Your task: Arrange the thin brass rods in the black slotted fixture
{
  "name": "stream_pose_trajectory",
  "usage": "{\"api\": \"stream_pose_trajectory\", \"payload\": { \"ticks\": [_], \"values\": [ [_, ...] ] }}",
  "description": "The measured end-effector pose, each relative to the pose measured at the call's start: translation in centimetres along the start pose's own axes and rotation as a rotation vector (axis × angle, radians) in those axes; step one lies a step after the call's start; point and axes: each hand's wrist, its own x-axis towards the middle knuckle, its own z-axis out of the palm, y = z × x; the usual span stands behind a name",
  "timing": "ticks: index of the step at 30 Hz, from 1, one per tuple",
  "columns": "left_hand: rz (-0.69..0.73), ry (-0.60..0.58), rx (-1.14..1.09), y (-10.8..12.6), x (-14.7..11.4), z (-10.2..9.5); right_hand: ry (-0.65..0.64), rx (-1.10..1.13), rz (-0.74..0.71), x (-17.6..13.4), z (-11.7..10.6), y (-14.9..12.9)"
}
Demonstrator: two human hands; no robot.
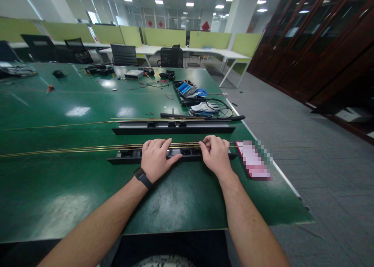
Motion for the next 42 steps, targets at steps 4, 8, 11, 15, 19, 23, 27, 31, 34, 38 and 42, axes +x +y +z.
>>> {"api": "stream_pose_trajectory", "payload": {
  "ticks": [4,8,11,15,19,23,27,31,34,38,42],
  "values": [
    [-0.003,-0.001,-0.006,0.0,0.0,0.1,0.002,-0.021,0.012,0.0,-0.1,0.2],
    [-0.010,-0.003,-0.007,0.0,0.0,0.1,0.008,-0.044,0.015,0.1,-0.2,0.2],
    [-0.014,-0.006,-0.012,0.0,0.0,0.1,0.019,-0.042,0.020,0.1,-0.2,0.1],
    [-0.011,-0.006,-0.005,0.1,0.0,0.1,0.027,-0.018,0.003,0.0,-0.1,-0.1],
    [-0.001,-0.004,0.004,0.0,0.0,0.0,-0.004,0.014,-0.019,-0.1,0.0,-0.4],
    [-0.001,-0.003,0.003,0.0,0.0,0.0,-0.015,0.027,0.006,-0.1,0.0,-0.3],
    [-0.002,-0.005,0.003,0.0,-0.1,0.1,0.002,0.002,0.014,0.0,0.0,0.1],
    [-0.003,-0.002,-0.001,0.0,0.0,0.1,0.010,-0.023,0.012,0.1,-0.1,0.5],
    [-0.003,-0.002,0.000,-0.1,0.0,0.1,0.007,-0.042,0.014,0.1,-0.1,0.6],
    [-0.006,-0.003,-0.002,-0.1,0.0,0.3,0.009,-0.047,0.020,0.1,-0.2,0.5],
    [-0.006,-0.002,-0.004,-0.1,-0.1,0.3,0.021,-0.028,0.012,0.0,-0.3,0.0]
  ]
}}
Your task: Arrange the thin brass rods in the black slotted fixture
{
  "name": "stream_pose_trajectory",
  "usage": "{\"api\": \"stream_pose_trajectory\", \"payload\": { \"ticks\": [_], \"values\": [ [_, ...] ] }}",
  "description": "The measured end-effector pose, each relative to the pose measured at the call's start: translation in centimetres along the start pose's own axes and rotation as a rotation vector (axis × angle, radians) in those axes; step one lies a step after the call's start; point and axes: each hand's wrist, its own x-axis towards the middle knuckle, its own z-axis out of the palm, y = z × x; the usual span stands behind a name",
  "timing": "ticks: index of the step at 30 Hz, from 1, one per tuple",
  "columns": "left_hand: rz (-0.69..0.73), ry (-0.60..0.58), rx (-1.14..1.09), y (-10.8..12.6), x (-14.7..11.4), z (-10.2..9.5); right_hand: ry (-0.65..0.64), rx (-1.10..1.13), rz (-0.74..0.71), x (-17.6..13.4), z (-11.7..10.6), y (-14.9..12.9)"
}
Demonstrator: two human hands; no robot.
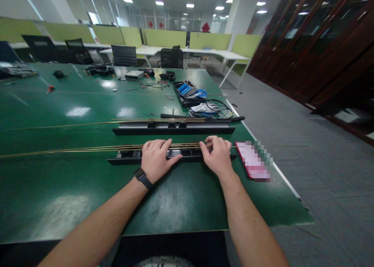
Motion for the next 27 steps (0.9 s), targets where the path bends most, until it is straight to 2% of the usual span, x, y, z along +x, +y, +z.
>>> {"api": "stream_pose_trajectory", "payload": {
  "ticks": [5,27],
  "values": [
    [-0.001,-0.003,0.003,0.10,0.04,-0.14,-0.029,0.019,-0.042,-0.16,0.11,-0.58],
    [0.000,0.004,-0.001,0.03,0.05,-0.12,-0.017,-0.010,-0.002,0.04,-0.04,0.12]
  ]
}}
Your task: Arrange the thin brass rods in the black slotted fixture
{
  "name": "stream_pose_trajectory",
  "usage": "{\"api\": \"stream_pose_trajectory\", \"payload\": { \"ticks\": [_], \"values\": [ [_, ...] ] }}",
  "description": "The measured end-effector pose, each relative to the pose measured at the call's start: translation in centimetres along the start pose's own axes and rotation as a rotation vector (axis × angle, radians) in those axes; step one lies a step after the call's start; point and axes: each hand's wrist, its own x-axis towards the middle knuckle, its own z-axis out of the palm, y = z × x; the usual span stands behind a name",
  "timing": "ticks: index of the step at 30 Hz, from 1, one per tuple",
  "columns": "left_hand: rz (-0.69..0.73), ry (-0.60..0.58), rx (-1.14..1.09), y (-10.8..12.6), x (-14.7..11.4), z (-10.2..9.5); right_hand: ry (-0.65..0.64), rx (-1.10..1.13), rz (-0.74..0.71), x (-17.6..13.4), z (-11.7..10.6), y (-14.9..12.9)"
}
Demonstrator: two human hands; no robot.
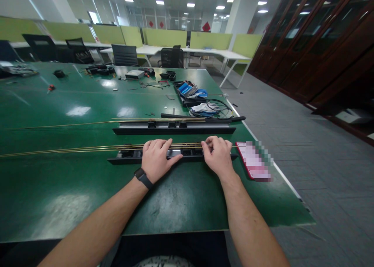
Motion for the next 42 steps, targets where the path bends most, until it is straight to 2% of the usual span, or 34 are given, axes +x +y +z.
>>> {"api": "stream_pose_trajectory", "payload": {
  "ticks": [10,19,30,42],
  "values": [
    [0.006,0.003,0.012,0.1,0.0,-0.1,-0.012,0.061,-0.040,-0.2,0.2,-0.9],
    [0.008,0.006,0.011,-0.1,-0.1,0.1,0.000,0.026,-0.021,-0.1,0.3,0.2],
    [0.006,0.008,0.001,0.0,0.0,0.0,0.003,0.044,-0.049,-0.2,0.3,-0.4],
    [0.011,0.008,0.000,0.0,0.0,0.0,0.007,0.029,-0.018,0.0,0.2,0.0]
  ]
}}
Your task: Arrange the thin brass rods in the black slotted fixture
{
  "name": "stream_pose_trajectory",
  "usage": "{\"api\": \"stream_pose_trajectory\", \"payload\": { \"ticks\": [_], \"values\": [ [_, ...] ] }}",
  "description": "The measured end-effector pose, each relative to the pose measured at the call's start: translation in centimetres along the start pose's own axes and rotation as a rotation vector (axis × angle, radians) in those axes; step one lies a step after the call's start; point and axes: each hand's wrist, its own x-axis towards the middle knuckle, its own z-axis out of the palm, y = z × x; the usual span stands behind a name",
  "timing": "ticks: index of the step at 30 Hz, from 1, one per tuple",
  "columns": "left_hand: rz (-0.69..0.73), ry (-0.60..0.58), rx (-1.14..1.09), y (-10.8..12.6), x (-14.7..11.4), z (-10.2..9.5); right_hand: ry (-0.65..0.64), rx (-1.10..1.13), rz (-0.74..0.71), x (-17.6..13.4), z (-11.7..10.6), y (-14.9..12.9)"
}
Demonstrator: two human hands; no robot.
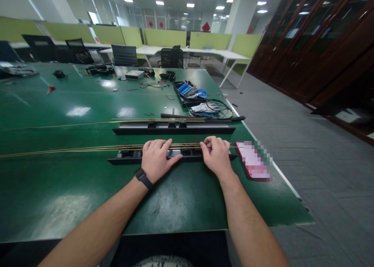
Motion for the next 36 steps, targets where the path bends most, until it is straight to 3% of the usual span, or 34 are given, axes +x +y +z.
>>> {"api": "stream_pose_trajectory", "payload": {
  "ticks": [36],
  "values": [
    [-0.011,-0.015,0.006,0.09,-0.01,-0.06,-0.029,0.039,-0.020,-0.11,-0.12,-0.80]
  ]
}}
